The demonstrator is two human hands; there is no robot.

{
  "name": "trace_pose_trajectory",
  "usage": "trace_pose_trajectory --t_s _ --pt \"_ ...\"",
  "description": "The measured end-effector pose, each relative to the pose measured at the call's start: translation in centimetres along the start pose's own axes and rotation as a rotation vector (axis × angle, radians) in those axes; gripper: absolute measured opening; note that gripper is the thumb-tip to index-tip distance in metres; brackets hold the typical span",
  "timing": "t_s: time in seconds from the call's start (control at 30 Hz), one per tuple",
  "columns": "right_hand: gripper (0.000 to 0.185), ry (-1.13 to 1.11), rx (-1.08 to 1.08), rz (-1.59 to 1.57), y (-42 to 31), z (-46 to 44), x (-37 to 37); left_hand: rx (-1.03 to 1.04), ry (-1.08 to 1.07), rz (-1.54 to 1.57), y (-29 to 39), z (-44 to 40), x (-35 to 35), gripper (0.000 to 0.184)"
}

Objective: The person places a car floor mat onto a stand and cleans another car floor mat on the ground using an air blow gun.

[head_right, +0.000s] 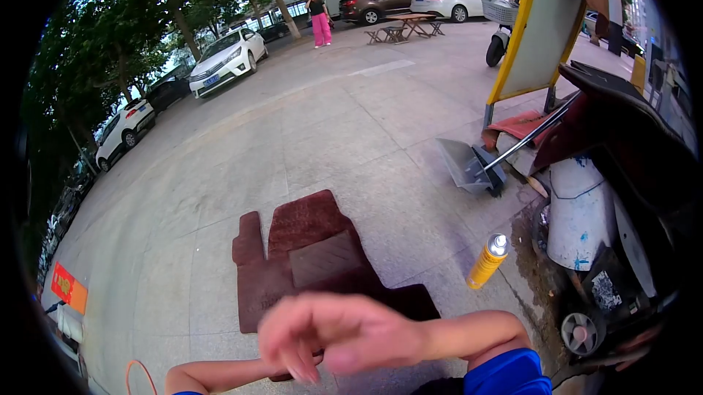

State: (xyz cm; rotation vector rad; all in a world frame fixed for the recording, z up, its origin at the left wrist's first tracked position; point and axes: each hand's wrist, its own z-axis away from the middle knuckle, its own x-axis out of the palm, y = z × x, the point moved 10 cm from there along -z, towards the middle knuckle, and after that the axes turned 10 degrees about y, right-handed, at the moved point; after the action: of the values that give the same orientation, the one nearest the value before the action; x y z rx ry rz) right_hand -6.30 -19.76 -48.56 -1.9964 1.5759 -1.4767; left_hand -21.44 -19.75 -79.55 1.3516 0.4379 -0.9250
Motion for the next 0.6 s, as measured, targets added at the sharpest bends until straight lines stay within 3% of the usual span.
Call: trace_pose_trajectory --t_s 0.07,0.1,0.13,0.17,0.2,0.3,0.33,0.4,0.43,0.53,0.57,0.6 --pt "0.061 0.087 -0.290 0.021 -5.5 -1.2 -1.7 -0.009 0.028 0.009 0.3 0.2 -0.6 0.055" --pt "0.063 0.422 -0.598 -0.019 -9.8 -0.1 -3.2 -0.035 0.016 0.036 0.9 0.3 -1.0 0.055" --pt "0.056 0.586 -0.904 -0.104 -14.0 1.3 -4.5 -0.033 0.011 0.031 1.2 0.4 -1.2 0.055" --pt "0.048 0.577 -1.182 0.018 -16.9 2.9 -4.1 -0.070 0.007 0.022 1.0 0.5 -1.3 0.054" --pt "0.048 0.586 -1.189 0.022 -15.6 2.5 -4.3 -0.105 0.003 0.013 0.9 0.4 -1.1 0.053" --pt "0.047 0.070 -1.213 1.100 -4.2 -3.4 3.7 0.003 0.061 0.052 0.6 0.1 -0.5 0.051" --pt "0.047 0.077 -1.231 1.103 -3.8 -4.1 4.9 0.036 0.073 0.058 0.4 0.2 -0.2 0.051" --pt "0.035 -0.576 -1.288 1.197 0.6 -3.3 11.0 0.055 0.072 0.064 0.1 0.4 -0.1 0.050" --pt "0.035 -0.583 -1.290 1.192 0.0 -3.1 10.7 0.055 0.068 0.062 0.1 0.5 -0.2 0.050" --pt "0.055 0.044 -0.550 1.625 -5.7 -7.0 2.3 0.082 0.048 0.064 0.9 0.5 -0.8 0.048" --pt "0.055 0.044 -0.547 1.630 -7.6 -6.7 1.0 0.002 0.029 0.045 0.5 0.4 -0.8 0.049" --pt "0.056 0.583 -1.059 1.090 -15.9 -2.9 -2.4 -0.077 0.011 0.020 0.3 0.5 -0.9 0.050"
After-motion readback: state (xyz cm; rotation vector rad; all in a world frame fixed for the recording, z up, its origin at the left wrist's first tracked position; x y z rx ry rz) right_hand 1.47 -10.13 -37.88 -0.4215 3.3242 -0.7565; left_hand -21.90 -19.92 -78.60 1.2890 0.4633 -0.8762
